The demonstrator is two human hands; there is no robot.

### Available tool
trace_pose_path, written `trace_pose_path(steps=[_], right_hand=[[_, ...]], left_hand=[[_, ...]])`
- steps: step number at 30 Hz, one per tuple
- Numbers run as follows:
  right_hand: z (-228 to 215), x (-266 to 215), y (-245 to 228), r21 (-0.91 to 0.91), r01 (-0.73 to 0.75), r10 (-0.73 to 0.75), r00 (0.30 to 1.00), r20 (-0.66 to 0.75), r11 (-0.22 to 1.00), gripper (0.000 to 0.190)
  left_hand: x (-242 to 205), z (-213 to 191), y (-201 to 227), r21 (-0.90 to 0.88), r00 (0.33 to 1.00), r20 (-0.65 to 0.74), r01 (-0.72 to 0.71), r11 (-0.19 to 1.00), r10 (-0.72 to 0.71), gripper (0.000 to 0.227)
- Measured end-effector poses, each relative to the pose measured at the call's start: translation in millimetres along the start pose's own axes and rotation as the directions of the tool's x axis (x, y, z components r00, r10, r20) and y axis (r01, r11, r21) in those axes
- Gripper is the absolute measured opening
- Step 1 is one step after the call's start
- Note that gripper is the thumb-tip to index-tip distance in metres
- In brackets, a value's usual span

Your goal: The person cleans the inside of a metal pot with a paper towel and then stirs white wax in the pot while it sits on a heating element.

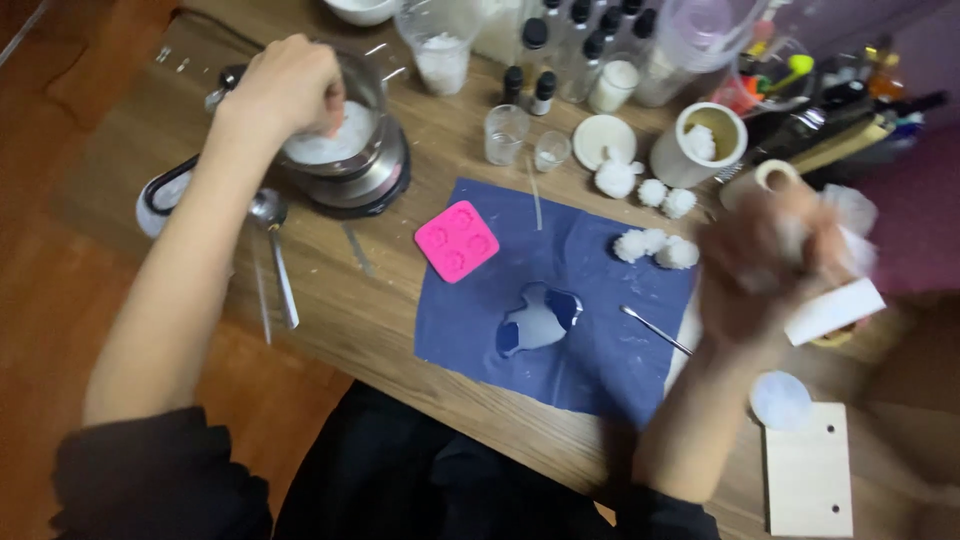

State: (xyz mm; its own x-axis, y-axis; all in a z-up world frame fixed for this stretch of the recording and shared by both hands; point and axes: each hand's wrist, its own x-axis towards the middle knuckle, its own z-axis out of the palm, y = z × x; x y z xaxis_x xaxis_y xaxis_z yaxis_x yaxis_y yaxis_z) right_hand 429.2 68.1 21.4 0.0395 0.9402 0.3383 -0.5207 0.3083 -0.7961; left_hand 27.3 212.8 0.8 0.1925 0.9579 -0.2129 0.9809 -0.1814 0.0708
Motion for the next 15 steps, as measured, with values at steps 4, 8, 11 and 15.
trace_pose_path(steps=[4, 8, 11, 15], right_hand=[[36, 17, 20, 0.620, -0.437, 0.347, 0.899, 0.268, 0.652, 0.035], [44, 14, 37, 0.673, -0.526, 0.413, 0.845, 0.340, 0.521, 0.044], [53, 9, 35, 0.725, -0.552, 0.444, 0.817, 0.369, 0.413, 0.058], [55, 6, 32, 0.737, -0.583, 0.439, 0.793, 0.424, 0.341, 0.064]], left_hand=[[-4, -5, 5, 0.044, 0.999, 0.025, 0.022, 0.999, -0.023, 0.019], [-9, -9, 9, -0.002, 0.997, 0.061, 0.050, 0.999, -0.049, 0.015], [-7, -3, 2, -0.008, 0.999, 0.031, 0.027, 1.000, -0.027, 0.018], [-9, -6, 5, -0.027, 0.998, 0.051, 0.048, 0.998, -0.047, 0.016]])
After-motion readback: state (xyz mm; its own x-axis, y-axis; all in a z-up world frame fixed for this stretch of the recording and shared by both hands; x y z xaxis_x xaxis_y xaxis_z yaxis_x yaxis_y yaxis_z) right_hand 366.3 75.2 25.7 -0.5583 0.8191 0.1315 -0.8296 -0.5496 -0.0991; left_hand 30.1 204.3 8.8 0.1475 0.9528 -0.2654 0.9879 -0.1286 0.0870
